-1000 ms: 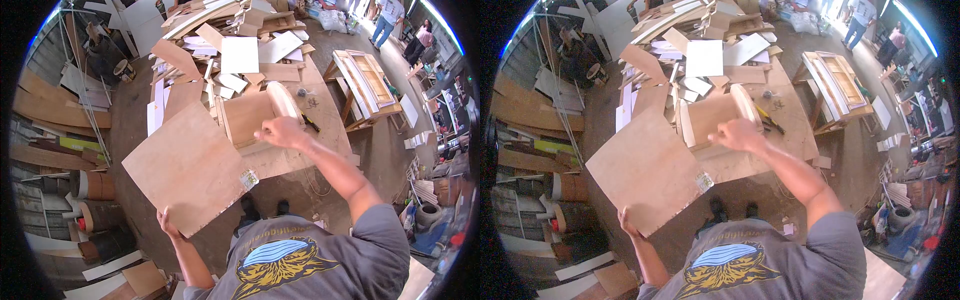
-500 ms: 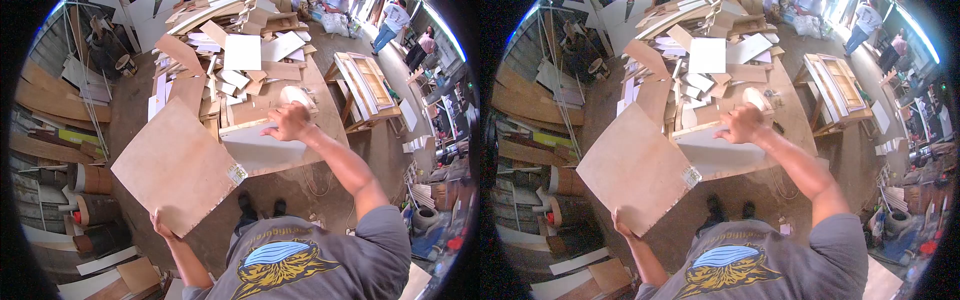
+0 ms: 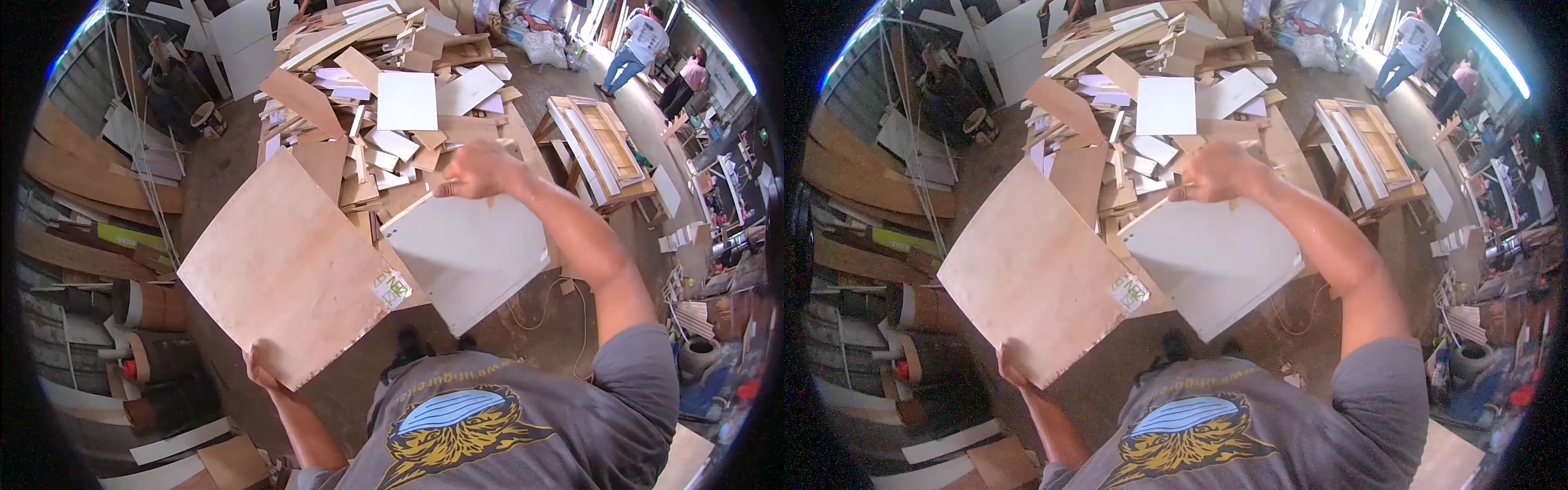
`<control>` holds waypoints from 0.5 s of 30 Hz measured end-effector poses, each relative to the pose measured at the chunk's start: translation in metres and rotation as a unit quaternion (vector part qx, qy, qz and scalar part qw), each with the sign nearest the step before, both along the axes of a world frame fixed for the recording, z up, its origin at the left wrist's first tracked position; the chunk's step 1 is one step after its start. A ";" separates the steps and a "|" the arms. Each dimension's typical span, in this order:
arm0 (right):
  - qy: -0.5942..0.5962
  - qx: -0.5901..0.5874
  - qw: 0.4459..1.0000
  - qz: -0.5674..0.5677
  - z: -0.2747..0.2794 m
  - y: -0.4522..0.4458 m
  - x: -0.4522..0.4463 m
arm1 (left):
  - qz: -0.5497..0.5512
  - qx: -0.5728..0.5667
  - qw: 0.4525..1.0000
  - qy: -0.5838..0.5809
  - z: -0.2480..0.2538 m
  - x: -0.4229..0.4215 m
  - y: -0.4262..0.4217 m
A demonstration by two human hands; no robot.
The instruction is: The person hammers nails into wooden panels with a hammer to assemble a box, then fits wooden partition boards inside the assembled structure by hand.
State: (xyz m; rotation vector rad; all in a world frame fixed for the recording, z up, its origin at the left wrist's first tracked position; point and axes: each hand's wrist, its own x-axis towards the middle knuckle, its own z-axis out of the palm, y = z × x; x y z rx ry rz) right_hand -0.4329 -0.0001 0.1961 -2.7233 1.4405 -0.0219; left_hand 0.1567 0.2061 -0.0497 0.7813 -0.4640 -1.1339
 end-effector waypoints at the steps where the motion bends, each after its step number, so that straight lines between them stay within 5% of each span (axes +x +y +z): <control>1: 0.004 -0.005 1.000 0.016 0.000 -0.011 0.000 | -0.011 -0.003 1.000 0.000 -0.021 0.019 -0.006; 7: -0.062 -0.060 0.996 0.017 -0.035 -0.083 0.001 | 0.001 0.006 1.000 -0.021 0.052 -0.029 -0.044; 12: -0.184 -0.084 0.976 0.079 -0.063 -0.131 0.037 | -0.085 -0.070 0.994 -0.003 0.052 -0.021 -0.060; 15: -0.119 -0.038 0.989 0.073 -0.071 -0.161 0.065 | -0.120 -0.103 0.987 0.015 0.053 -0.024 -0.059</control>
